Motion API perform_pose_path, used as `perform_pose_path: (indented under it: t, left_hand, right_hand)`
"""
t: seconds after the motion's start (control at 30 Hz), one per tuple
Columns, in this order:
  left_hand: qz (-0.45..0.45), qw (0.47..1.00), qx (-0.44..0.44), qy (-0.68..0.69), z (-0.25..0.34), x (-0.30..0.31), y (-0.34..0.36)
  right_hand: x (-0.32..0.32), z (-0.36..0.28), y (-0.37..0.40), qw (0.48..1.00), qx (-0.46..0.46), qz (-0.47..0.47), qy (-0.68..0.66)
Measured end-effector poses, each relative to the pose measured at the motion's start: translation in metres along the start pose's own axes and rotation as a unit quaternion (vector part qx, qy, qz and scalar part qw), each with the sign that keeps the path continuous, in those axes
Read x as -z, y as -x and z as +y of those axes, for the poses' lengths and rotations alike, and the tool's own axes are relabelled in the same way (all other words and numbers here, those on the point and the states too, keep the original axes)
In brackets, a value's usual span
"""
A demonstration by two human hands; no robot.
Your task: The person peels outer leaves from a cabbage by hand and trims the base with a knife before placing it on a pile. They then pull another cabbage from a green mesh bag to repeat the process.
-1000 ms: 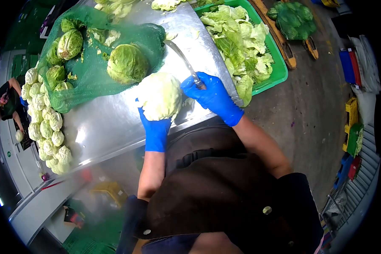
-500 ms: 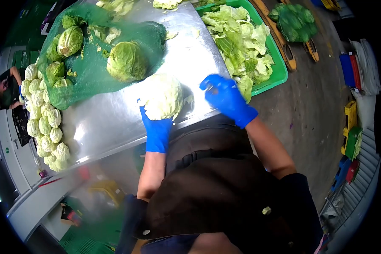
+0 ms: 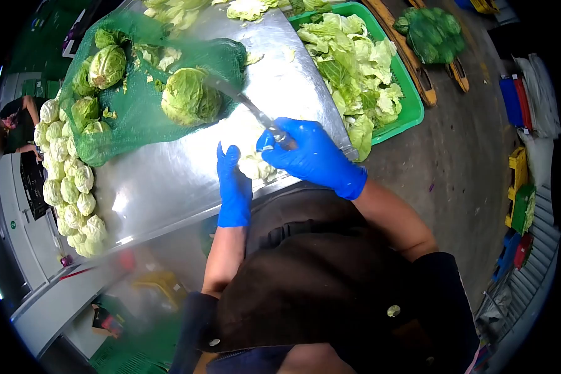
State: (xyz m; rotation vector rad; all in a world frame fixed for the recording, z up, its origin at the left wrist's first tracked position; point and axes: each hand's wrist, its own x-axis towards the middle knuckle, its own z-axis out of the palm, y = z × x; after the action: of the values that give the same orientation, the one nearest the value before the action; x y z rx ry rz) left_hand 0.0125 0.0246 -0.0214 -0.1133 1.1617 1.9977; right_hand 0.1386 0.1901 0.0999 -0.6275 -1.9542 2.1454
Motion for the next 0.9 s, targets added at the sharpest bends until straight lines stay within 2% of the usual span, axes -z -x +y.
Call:
perform_pose_path:
  t: [0.1, 0.13, 0.23, 0.3, 0.33, 0.37, 0.43, 0.47, 0.5, 0.57, 0.6, 0.63, 0.7, 0.77, 0.8, 0.87, 0.9]
  left_hand:
    - [0.022, 1.0, 0.001, 0.013, 0.008, -0.017, 0.006]
    - [0.023, 0.999, 0.011, 0.024, 0.014, -0.021, 0.01]
    - [0.007, 0.999, 0.035, 0.028, 0.022, -0.026, 0.015]
    - [-0.037, 0.998, 0.045, 0.038, 0.019, -0.017, 0.006]
    - [0.021, 0.998, 0.058, 0.026, 0.016, -0.013, 0.003]
    - [0.029, 0.999, 0.039, 0.014, 0.011, -0.012, 0.001]
    - [-0.077, 0.997, 0.021, -0.024, 0.024, -0.037, 0.012]
    - [-0.052, 0.998, 0.02, -0.042, 0.027, -0.047, 0.019]
    - [-0.05, 0.997, 0.019, -0.054, 0.025, -0.045, 0.019]
    - [-0.029, 0.997, 0.05, -0.043, 0.011, -0.024, 0.012]
    - [-0.018, 0.997, 0.076, -0.017, 0.012, -0.025, 0.013]
    - [-0.006, 0.995, 0.102, 0.007, 0.013, -0.028, 0.014]
    - [0.017, 0.99, 0.131, 0.04, 0.02, -0.035, 0.015]
    - [0.039, 0.987, 0.142, 0.058, 0.031, -0.042, 0.015]
    - [0.02, 0.986, 0.126, 0.104, 0.037, -0.039, 0.016]
    - [-0.081, 0.989, 0.094, 0.077, 0.062, -0.032, 0.032]
    - [-0.134, 0.986, 0.077, 0.062, 0.077, -0.033, 0.04]
  right_hand:
    - [0.007, 0.011, -0.015, 0.962, 0.121, 0.227, -0.089]
    - [0.026, 0.011, -0.016, 0.965, 0.112, 0.238, 0.015]
    - [0.018, 0.011, -0.015, 0.979, 0.172, 0.091, 0.058]
    - [-0.003, 0.024, -0.016, 0.94, 0.281, 0.057, 0.185]
    - [-0.01, 0.03, -0.017, 0.922, 0.311, 0.06, 0.223]
    - [-0.014, 0.032, -0.015, 0.913, 0.295, 0.056, 0.278]
    - [-0.011, 0.012, -0.016, 0.955, 0.166, 0.076, 0.234]
    - [-0.013, 0.008, -0.018, 0.99, 0.108, 0.083, 0.037]
    - [-0.011, 0.006, -0.02, 0.979, 0.098, 0.079, -0.16]
    - [0.009, 0.006, -0.031, 0.956, 0.145, 0.117, -0.225]
    - [0.023, -0.016, -0.027, 0.98, 0.028, 0.138, -0.141]
    - [0.031, 0.0, -0.031, 0.98, 0.155, 0.105, -0.074]
    - [0.036, 0.013, -0.024, 0.984, 0.127, 0.03, 0.123]
    - [0.027, 0.013, -0.01, 0.964, 0.068, -0.038, 0.255]
    - [0.026, 0.017, -0.009, 0.979, 0.075, -0.027, 0.19]
    - [0.03, 0.025, -0.013, 0.997, 0.075, -0.011, 0.003]
    - [0.035, 0.026, -0.015, 0.991, 0.068, -0.006, -0.118]
